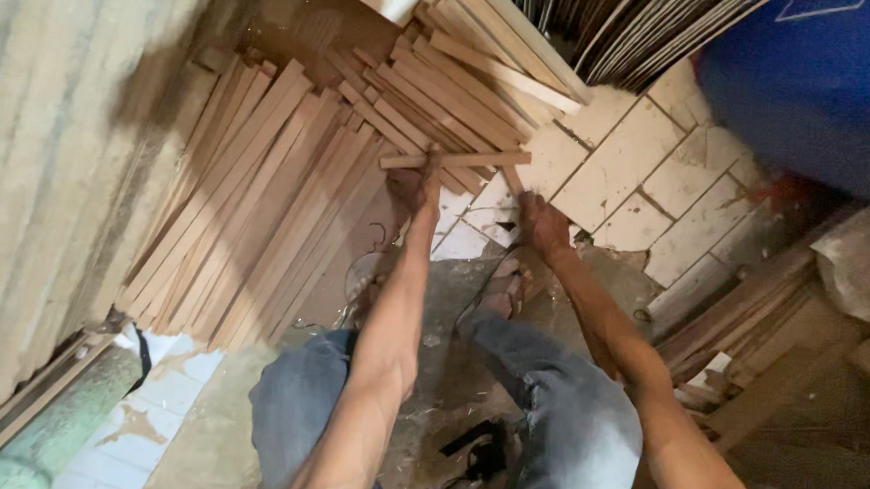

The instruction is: The person assembles rectangular wooden frames by placing thin wooden strips along the edges of a frame base and securing them with a pneumatic nail gun. Completed frames are stacked on the table, and additional strips are gathered from the floor as needed.

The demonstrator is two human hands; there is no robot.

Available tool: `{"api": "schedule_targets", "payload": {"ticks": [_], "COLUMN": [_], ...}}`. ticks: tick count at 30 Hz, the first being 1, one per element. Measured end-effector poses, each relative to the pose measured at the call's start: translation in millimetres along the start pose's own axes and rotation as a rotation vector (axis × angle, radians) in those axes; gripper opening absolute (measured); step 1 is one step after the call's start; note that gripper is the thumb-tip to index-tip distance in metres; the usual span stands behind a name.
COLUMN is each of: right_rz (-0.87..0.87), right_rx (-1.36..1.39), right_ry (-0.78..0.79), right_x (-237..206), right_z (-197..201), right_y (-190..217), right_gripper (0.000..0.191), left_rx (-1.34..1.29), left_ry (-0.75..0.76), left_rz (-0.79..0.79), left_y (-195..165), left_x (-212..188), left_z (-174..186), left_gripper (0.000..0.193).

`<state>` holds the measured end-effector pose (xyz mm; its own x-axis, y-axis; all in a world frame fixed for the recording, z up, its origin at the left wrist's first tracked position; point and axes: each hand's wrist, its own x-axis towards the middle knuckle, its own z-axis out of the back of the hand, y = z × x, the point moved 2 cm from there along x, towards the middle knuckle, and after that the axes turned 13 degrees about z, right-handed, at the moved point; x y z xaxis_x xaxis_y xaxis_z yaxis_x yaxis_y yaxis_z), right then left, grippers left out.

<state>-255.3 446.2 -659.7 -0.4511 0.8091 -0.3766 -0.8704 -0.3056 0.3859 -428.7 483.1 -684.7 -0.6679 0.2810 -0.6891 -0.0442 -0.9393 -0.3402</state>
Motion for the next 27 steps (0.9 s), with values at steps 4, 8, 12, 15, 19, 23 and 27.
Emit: {"api": "schedule_targets", "payload": {"ticks": [4, 8, 12, 15, 19, 23, 27], "right_rz": [0.029, -0.032, 0.166, 0.150, 0.129, 0.060, 0.029], "right_rx": [0.087, 0.050, 0.052, -0.047, -0.170, -0.083, 0.129], "right_ry": [-0.069, 0.021, -0.103, 0.005, -0.136, -0.155, -0.063], "right_x": [0, -15, -4, 62, 129, 112, 112], "right_z": [-7, 3, 48, 70, 84, 69, 52], "right_y": [-23, -32, -24, -11, 31, 44, 35], "right_gripper": [0.044, 0.045, 0.043, 0.042, 0.115, 0.121, 0.122], "left_rx": [-0.062, -0.026, -0.189, -0.289, -0.370, -0.645, -0.857], "left_ry": [-0.023, -0.041, -0.018, -0.032, 0.053, 0.151, 0.228], "left_rz": [-0.039, -0.077, -0.057, 0.015, 0.150, 0.114, 0.128], "left_y": [-5, 13, 25, 23, 15, 12, 15], "left_x": [8, 20, 30, 28, 24, 20, 17], "left_z": [-24, -34, -35, -38, -40, -44, -44], "left_gripper": [0.096, 0.078, 0.066, 0.064, 0.068, 0.059, 0.053]}}
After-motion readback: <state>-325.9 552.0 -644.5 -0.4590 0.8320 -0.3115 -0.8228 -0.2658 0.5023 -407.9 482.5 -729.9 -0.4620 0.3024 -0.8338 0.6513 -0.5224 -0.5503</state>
